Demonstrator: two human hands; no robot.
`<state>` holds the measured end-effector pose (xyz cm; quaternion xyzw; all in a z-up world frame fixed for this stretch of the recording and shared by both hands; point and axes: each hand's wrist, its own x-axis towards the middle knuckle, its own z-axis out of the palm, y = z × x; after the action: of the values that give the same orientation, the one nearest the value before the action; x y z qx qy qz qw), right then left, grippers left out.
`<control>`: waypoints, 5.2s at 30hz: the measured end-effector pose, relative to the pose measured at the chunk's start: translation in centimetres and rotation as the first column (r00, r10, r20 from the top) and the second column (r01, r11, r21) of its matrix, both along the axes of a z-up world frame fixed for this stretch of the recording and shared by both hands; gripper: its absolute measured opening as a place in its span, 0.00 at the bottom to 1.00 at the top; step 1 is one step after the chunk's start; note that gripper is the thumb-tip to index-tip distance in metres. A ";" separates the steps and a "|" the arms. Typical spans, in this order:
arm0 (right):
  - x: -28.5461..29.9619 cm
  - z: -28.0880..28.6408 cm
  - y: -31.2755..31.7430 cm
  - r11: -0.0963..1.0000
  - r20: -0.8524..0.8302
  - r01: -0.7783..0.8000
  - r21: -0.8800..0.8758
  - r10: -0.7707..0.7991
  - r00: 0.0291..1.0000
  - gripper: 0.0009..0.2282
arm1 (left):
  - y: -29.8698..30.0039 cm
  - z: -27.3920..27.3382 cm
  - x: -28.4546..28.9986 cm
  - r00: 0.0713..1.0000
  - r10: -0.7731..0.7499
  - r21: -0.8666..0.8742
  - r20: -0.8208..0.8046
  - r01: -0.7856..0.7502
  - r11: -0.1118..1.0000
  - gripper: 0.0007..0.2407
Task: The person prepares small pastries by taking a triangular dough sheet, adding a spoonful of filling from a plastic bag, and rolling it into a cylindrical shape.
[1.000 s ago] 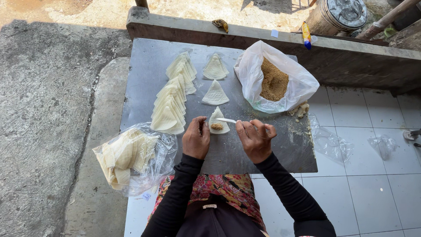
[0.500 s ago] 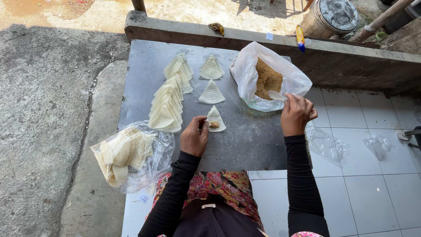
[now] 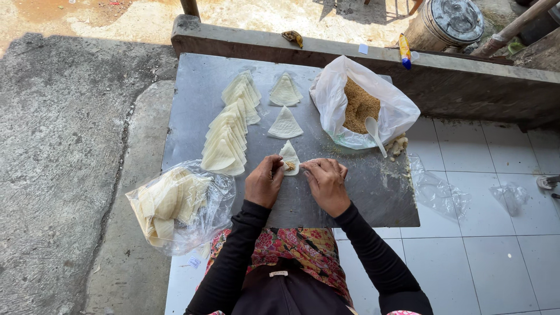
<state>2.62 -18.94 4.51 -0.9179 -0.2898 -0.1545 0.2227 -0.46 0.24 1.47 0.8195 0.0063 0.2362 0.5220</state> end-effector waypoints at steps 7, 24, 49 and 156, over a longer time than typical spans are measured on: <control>1.2 0.0 0.9 0.989 -0.056 -0.099 0.113 0.106 0.993 0.05 | 0.1 -0.3 0.0 1.000 0.000 0.031 0.007 0.000 1.000 0.10; 2.1 -0.2 1.7 0.976 0.046 -0.212 -0.049 0.214 0.976 0.07 | 0.3 -1.3 0.4 1.000 0.012 0.146 -0.001 -0.012 0.989 0.06; 2.0 1.1 1.5 0.928 0.236 -0.361 -0.089 0.372 0.898 0.13 | 1.4 -1.0 0.8 0.979 -0.200 0.318 0.029 0.181 0.931 0.09; 6.6 -2.0 4.6 0.991 -0.058 0.121 -0.063 -0.125 0.990 0.10 | 0.6 -2.2 4.3 0.988 0.100 0.181 -0.116 -0.077 0.981 0.05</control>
<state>9.24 -14.33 2.51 -0.9445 -0.2301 -0.1310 0.1943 3.88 0.85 -0.78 0.8744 0.0546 0.2071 0.4353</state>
